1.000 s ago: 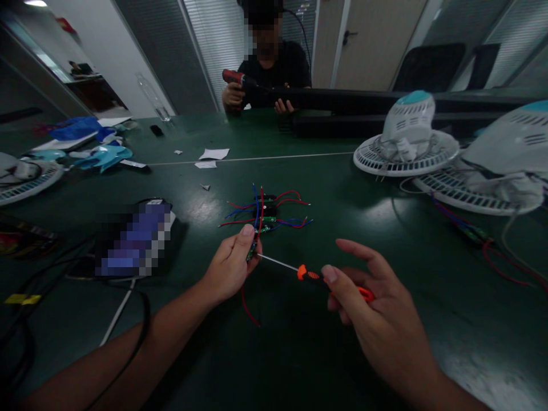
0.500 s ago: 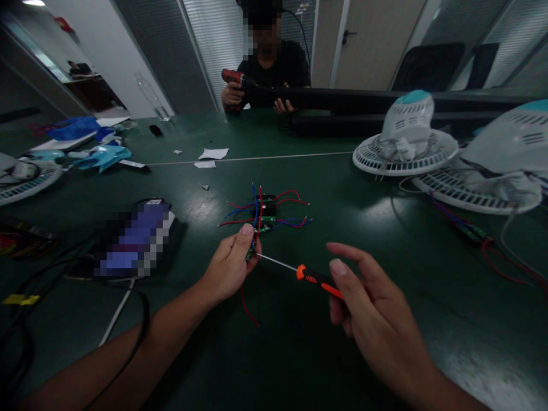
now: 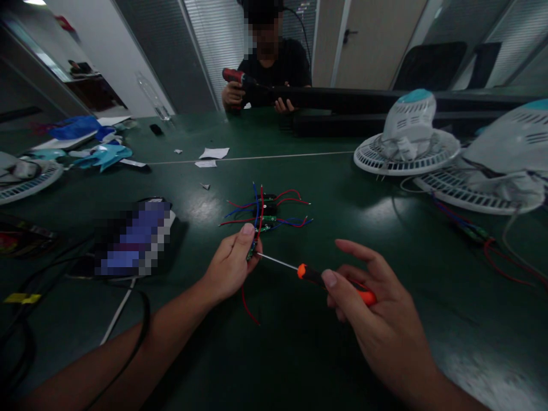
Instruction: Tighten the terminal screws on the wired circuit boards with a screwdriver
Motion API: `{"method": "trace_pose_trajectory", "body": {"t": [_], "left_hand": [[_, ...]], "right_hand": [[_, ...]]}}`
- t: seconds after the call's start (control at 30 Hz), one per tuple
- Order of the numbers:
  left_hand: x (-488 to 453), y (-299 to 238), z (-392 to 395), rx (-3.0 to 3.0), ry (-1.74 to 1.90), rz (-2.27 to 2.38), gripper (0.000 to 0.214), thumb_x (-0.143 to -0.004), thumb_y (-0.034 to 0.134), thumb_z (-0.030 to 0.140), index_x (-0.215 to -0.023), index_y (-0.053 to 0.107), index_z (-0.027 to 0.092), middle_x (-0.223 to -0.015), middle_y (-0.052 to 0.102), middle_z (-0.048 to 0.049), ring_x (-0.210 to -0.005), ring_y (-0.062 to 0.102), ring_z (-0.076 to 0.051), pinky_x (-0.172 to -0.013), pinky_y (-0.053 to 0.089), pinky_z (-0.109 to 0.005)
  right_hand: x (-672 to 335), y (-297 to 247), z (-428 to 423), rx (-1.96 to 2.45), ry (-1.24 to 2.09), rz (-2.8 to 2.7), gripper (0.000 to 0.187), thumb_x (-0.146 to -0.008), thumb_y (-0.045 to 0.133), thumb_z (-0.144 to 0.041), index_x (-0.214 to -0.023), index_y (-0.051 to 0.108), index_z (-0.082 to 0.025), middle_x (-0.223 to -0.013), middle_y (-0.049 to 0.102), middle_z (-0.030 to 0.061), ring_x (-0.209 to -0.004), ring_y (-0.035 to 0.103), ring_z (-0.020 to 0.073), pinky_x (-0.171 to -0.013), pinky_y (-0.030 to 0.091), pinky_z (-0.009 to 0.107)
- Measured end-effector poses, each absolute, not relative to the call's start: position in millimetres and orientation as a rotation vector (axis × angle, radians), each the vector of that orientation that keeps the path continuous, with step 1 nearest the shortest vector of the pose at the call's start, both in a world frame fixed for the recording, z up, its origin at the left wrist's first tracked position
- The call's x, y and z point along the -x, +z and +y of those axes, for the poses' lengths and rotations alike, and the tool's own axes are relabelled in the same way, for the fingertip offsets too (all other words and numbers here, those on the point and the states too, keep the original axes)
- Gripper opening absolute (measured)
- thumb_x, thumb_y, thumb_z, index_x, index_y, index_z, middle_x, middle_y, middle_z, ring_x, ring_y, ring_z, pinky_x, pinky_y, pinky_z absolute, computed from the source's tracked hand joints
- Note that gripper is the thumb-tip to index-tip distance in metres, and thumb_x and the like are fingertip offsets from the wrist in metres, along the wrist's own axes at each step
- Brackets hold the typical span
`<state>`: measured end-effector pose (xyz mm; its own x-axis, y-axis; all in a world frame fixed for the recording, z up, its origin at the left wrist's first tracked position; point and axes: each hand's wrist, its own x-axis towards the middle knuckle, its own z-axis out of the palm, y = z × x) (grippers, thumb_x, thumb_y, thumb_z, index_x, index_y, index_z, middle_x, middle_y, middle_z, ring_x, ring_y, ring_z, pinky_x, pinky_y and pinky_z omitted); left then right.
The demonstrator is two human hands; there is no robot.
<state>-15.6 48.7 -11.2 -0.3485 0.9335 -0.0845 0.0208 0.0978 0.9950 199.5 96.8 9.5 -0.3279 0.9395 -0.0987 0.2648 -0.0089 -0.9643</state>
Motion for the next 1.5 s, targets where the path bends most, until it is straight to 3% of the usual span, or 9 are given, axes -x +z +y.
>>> {"method": "trace_pose_trajectory", "body": {"t": [0.1, 0.27, 0.63, 0.87, 1.1, 1.5], "left_hand": [[16, -11, 48, -0.997, 1.352, 1.559, 0.054, -0.090, 0.035, 0.061, -0.067, 0.054, 0.017, -0.052, 0.043, 0.0044, -0.045, 0.040, -0.008, -0.044, 0.030, -0.021], [15, -9, 48, -0.967, 1.358, 1.558, 0.054, -0.090, 0.034, 0.063, -0.066, 0.053, 0.018, -0.054, 0.045, 0.0038, -0.046, 0.040, -0.008, -0.044, 0.031, -0.022], [15, -10, 48, -0.982, 1.360, 1.566, 0.056, -0.090, 0.034, 0.063, -0.066, 0.054, 0.017, -0.052, 0.043, 0.0042, -0.045, 0.040, -0.008, -0.044, 0.030, -0.021], [15, -8, 48, -0.986, 1.349, 1.568, 0.053, -0.091, 0.035, 0.061, -0.067, 0.053, 0.017, -0.051, 0.042, 0.0045, -0.045, 0.039, -0.008, -0.043, 0.029, -0.021], [15, -9, 48, -0.986, 1.354, 1.582, 0.054, -0.090, 0.034, 0.062, -0.066, 0.053, 0.018, -0.051, 0.042, 0.0044, -0.044, 0.039, -0.008, -0.042, 0.029, -0.021], [15, -9, 48, -0.996, 1.346, 1.584, 0.052, -0.091, 0.035, 0.060, -0.067, 0.054, 0.018, -0.051, 0.042, 0.0048, -0.044, 0.039, -0.009, -0.043, 0.029, -0.021]], "right_hand": [[-197, 14, 94, 1.293, 1.431, -1.564, 0.055, -0.075, 0.069, -0.057, -0.121, 0.058, -0.028, -0.067, 0.067, -0.0003, -0.051, 0.058, 0.0151, -0.040, 0.046, 0.025], [-191, 26, 91, 1.439, 1.416, -1.638, 0.055, -0.087, 0.045, -0.064, -0.122, 0.058, -0.024, -0.042, 0.057, -0.0029, -0.036, 0.049, 0.0143, -0.034, 0.039, 0.024], [-197, 18, 94, 1.297, 1.351, -1.705, 0.052, -0.080, 0.065, -0.055, -0.121, 0.054, -0.026, -0.050, 0.062, -0.0040, -0.041, 0.053, 0.0134, -0.036, 0.043, 0.022], [-201, 11, 95, 1.239, 1.420, -1.586, 0.050, -0.075, 0.073, -0.049, -0.119, 0.058, -0.029, -0.066, 0.066, -0.0024, -0.052, 0.058, 0.0143, -0.043, 0.048, 0.024], [-195, 18, 94, 1.379, 1.427, -1.640, 0.050, -0.086, 0.049, -0.061, -0.119, 0.061, -0.025, -0.047, 0.061, -0.0020, -0.039, 0.054, 0.0161, -0.034, 0.042, 0.025], [-197, 19, 92, 1.295, 1.291, -1.791, 0.046, -0.085, 0.058, -0.055, -0.120, 0.056, -0.026, -0.049, 0.061, -0.0031, -0.039, 0.052, 0.0150, -0.035, 0.041, 0.025]]}}
